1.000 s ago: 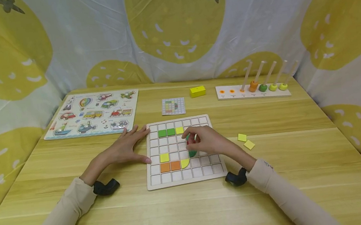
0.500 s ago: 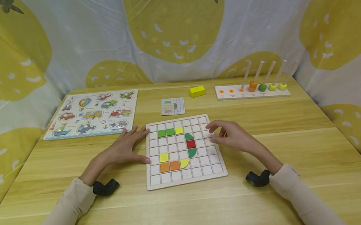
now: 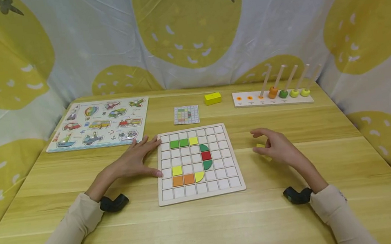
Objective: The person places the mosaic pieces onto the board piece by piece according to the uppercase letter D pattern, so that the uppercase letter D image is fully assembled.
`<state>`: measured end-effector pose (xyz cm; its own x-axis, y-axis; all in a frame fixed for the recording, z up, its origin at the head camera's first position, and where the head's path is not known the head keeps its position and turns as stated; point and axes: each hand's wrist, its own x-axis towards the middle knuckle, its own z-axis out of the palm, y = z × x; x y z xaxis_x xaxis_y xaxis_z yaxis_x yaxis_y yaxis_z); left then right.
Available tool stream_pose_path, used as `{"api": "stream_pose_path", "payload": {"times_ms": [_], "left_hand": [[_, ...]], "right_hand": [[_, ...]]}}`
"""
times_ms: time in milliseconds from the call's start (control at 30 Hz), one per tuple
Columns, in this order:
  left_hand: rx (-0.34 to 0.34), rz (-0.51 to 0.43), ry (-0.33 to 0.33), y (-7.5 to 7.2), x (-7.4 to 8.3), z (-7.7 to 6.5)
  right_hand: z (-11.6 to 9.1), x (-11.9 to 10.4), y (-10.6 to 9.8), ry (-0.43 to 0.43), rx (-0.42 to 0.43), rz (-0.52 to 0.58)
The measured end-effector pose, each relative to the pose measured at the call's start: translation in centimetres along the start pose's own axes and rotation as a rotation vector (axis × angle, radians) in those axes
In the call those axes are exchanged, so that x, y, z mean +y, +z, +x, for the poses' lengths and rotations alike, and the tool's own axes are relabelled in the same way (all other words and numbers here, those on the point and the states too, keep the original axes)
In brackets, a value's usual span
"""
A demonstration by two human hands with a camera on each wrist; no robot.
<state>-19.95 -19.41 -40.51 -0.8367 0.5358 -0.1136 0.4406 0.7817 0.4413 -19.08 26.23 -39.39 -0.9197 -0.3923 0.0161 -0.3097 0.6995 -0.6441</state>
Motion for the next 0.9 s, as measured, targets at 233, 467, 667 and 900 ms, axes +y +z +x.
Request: {"api": "stream_pose_path", "payload": {"times_ms": [233, 467, 667, 900], "left_hand": [[0.003, 0.000, 0.004, 0.0, 0.0, 0.0], [0.007, 0.000, 0.010, 0.0, -0.1, 0.0], [0.012, -0.005, 0.015, 0.1, -0.1, 0.1], [0.000, -0.005, -0.002, -0.1, 0.1, 0.0]], "right_hand": [[-0.7, 1.4, -0.5, 0.035, 0.024, -0.057], [-0.8, 1.7, -0.4, 0.046, 0.024, -0.089], [-0.7, 1.6, -0.4, 0.067, 0.018, -0.149], [-0.6, 1.6, -0.3, 0.091, 0.011, -0.150]]}}
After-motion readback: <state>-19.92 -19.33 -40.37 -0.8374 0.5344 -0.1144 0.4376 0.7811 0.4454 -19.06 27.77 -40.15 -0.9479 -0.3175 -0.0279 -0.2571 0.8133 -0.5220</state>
